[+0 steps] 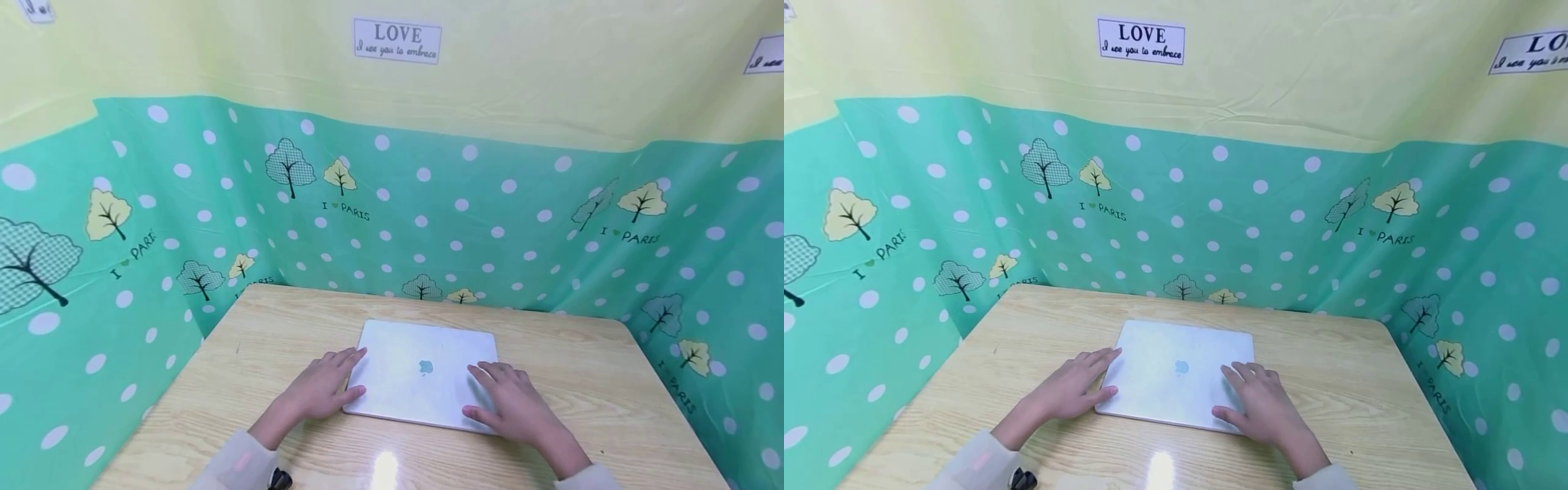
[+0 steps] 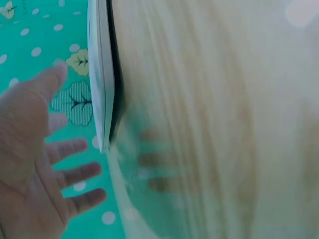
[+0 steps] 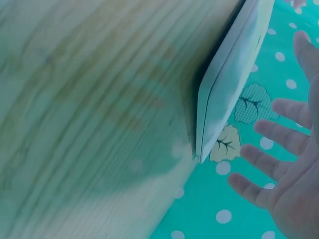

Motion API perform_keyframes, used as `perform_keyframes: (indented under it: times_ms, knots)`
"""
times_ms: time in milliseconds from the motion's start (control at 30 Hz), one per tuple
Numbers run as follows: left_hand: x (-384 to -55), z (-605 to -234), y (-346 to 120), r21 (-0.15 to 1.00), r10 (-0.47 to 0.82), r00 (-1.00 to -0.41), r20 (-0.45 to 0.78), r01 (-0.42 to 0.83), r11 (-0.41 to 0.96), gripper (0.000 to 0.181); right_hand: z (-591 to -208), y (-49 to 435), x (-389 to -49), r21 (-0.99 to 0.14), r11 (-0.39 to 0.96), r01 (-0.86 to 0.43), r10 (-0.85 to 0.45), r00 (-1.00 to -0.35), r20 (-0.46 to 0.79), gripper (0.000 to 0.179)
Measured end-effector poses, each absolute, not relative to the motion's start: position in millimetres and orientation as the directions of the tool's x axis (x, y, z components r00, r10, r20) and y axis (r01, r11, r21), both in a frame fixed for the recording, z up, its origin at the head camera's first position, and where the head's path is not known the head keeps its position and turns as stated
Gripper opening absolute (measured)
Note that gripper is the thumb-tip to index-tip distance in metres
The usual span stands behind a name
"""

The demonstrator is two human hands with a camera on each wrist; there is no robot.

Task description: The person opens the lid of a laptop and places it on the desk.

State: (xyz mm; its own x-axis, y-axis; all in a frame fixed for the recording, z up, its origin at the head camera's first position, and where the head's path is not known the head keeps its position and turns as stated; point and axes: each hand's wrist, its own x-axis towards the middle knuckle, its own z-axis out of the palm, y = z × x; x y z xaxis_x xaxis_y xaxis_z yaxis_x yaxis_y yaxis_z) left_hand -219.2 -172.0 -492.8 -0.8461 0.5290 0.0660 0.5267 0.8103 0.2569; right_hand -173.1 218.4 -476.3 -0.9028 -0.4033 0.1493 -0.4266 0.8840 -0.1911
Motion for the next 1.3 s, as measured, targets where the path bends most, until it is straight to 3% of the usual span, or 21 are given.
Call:
perform_keyframes:
  times_ms: [500, 800, 1300]
  knots:
    - [-209, -503, -162, 0.538, 0.366, -0.927, 0.085, 0.352, 0.766, 0.067, -478, 198, -175, -0.134, 0.849, -0.511, -0.505, -0.86, 0.082, 0.074]
    - [-206, -495, -157, 0.803, 0.225, -0.97, -0.089, 0.064, 0.592, 0.061, -482, 190, -178, -0.085, 0.833, -0.547, -0.547, -0.837, 0.025, 0.078]
    - [-205, -501, -167, 0.915, 0.179, -0.959, -0.222, -0.141, 0.378, 0.044, -484, 176, -182, 0.041, 0.757, -0.652, -0.653, -0.757, 0.032, 0.077]
